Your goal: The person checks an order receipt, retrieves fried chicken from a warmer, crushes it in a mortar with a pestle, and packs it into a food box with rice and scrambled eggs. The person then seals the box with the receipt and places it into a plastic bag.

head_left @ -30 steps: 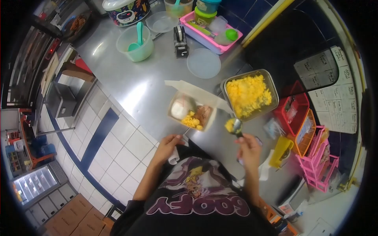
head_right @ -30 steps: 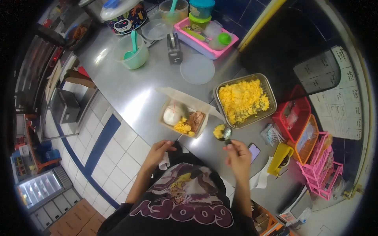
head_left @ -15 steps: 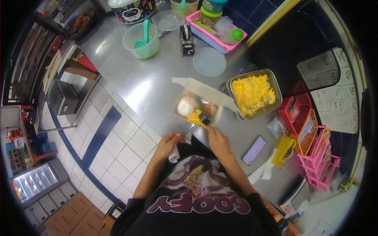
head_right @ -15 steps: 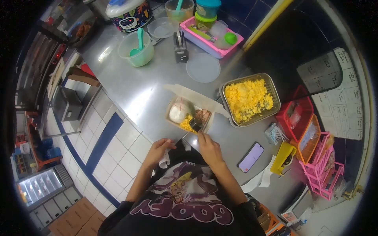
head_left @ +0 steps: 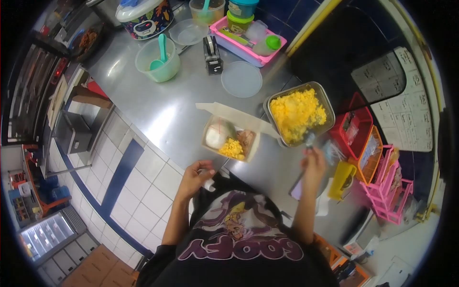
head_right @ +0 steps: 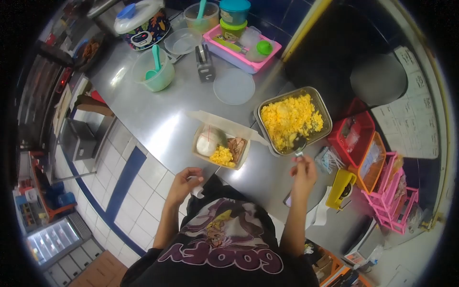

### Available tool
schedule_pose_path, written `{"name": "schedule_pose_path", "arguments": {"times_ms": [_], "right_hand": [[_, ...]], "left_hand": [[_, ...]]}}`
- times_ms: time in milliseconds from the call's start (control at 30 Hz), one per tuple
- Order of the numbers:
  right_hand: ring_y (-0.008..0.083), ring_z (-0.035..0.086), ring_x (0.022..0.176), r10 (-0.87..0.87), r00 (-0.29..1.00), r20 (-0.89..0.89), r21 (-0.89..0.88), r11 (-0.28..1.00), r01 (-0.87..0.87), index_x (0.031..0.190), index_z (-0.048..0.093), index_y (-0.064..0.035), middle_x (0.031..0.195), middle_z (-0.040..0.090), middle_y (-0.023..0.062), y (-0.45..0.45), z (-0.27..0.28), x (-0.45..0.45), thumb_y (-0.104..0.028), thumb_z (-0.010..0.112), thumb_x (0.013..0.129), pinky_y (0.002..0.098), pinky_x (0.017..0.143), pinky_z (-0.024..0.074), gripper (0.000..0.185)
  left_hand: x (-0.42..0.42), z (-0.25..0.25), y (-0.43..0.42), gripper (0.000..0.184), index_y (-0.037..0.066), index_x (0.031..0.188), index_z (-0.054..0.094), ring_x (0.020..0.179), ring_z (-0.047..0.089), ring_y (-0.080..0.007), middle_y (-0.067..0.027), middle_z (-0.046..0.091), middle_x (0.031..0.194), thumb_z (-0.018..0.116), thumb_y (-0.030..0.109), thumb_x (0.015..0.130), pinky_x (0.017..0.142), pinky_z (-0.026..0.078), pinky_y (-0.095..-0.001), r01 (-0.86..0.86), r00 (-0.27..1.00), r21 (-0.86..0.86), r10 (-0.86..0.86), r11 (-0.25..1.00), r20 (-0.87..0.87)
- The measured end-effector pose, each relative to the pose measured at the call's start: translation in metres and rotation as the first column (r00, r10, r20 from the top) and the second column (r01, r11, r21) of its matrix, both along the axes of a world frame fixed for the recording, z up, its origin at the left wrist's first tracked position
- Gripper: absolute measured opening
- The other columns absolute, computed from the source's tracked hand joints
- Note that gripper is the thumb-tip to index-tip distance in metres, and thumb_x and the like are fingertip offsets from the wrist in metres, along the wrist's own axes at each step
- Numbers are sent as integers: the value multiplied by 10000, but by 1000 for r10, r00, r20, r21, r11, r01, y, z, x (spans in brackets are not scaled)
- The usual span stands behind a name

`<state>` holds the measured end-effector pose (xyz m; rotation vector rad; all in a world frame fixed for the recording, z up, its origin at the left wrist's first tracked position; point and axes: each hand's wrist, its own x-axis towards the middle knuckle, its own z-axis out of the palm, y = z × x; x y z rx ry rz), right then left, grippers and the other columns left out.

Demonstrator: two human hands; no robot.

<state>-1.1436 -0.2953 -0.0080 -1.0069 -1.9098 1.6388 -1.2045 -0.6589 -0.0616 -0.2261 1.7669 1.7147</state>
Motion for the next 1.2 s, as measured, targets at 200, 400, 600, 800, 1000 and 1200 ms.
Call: {"name": "schedule_pose_path", "arguments": {"times_ms": [200,400,600,800,1000,1200], "right_hand": [[209,654,769,-172,985,21,974,226,19,1130,664,27,932,703,114,10,14,-23,-225,591,992,337,731,528,296],[238,700,819,275,929,246,194,926,-325,1104,658,26,915,720,162,-94,-63,-9,-285,625,962,373,737,530,343],[287,705,798,366,852,374,150,883,-445,1013,657,20,849,693,217,-108,-104,-38,-224,588,917,389,731,525,271],[149,686,754,395,894,210,-245,907,-343,1007,669,50,824,690,104,-102,-93,-38,-70,553,895,275,660,560,201],[140,659,733,455,867,202,-268,878,-398,1065,674,33,791,685,99,-112,-103,-45,-94,567,902,288,656,546,234],[160,643,728,509,821,259,47,842,-537,1208,632,7,818,688,85,-124,-99,-56,-150,648,909,306,706,524,338]], "left_hand": [[-20,11,-13,462,12,1278,571,968,631,-156,-119,649,1120,727,12,843,768,520,-266,48,989,-182,-72,982,-129],[-57,12,-18,524,-11,1364,483,1097,594,-197,-159,567,1307,620,-63,861,874,513,-300,-274,910,40,273,961,-311],[-69,-23,-44,639,-19,1419,419,1255,529,-276,-172,461,1450,554,-132,805,992,488,-355,-393,913,445,398,805,87],[-63,-74,-34,725,18,1394,449,1247,527,-392,-224,370,1491,745,-24,734,1013,486,-433,-211,763,-422,-121,882,-635],[-48,-46,-5,984,49,1440,390,1143,561,-435,-281,293,1481,913,209,622,949,510,-449,-235,828,-657,-207,716,-522],[-37,-58,-4,1045,25,1450,363,1102,572,-399,-273,335,1444,924,313,616,913,514,-440,-297,724,-652,-281,698,-630]]}}
